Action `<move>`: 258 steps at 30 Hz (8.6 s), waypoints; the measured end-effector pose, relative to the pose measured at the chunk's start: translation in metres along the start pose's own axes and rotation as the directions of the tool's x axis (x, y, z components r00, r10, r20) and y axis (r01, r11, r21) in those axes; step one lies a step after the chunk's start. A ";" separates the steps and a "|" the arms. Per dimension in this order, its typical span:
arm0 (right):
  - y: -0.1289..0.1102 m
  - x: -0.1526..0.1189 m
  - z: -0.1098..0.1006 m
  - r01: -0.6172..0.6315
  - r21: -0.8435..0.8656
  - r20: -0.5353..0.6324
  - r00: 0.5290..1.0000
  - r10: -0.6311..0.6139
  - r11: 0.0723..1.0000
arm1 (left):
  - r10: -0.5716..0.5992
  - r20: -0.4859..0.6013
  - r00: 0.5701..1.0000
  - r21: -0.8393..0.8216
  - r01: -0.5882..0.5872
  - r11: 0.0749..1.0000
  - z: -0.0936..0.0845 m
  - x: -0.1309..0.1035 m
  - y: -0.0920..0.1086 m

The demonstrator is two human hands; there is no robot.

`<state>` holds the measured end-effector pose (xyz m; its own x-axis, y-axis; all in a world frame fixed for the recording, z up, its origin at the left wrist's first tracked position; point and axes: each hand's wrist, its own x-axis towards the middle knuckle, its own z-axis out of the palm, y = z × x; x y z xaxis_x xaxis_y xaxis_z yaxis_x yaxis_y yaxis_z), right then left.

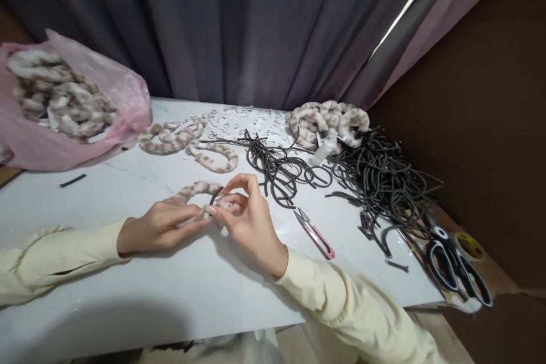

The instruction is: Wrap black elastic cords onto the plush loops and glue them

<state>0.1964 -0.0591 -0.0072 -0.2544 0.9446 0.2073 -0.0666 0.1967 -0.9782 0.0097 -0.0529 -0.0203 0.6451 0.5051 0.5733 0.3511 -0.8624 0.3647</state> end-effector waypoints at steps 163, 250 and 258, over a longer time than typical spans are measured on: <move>0.002 0.010 -0.017 0.317 -0.513 0.342 0.928 -0.149 0.798 | -0.279 0.222 0.934 -0.257 0.332 0.908 -0.004 0.016 0.010; -0.010 0.012 -0.022 -0.160 -0.157 0.381 0.901 0.209 0.974 | 0.509 0.316 0.801 0.533 -0.594 0.603 -0.017 0.010 -0.009; -0.004 0.002 -0.023 0.390 -0.570 0.356 0.910 -0.211 0.723 | -0.331 0.289 0.898 -0.148 0.383 0.912 -0.029 0.028 0.004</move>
<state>0.2188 -0.0515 -0.0030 -0.5608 0.7251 0.3996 0.4025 0.6605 -0.6338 0.0093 -0.0411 0.0184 0.6595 0.7293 0.1823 0.4669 -0.5874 0.6611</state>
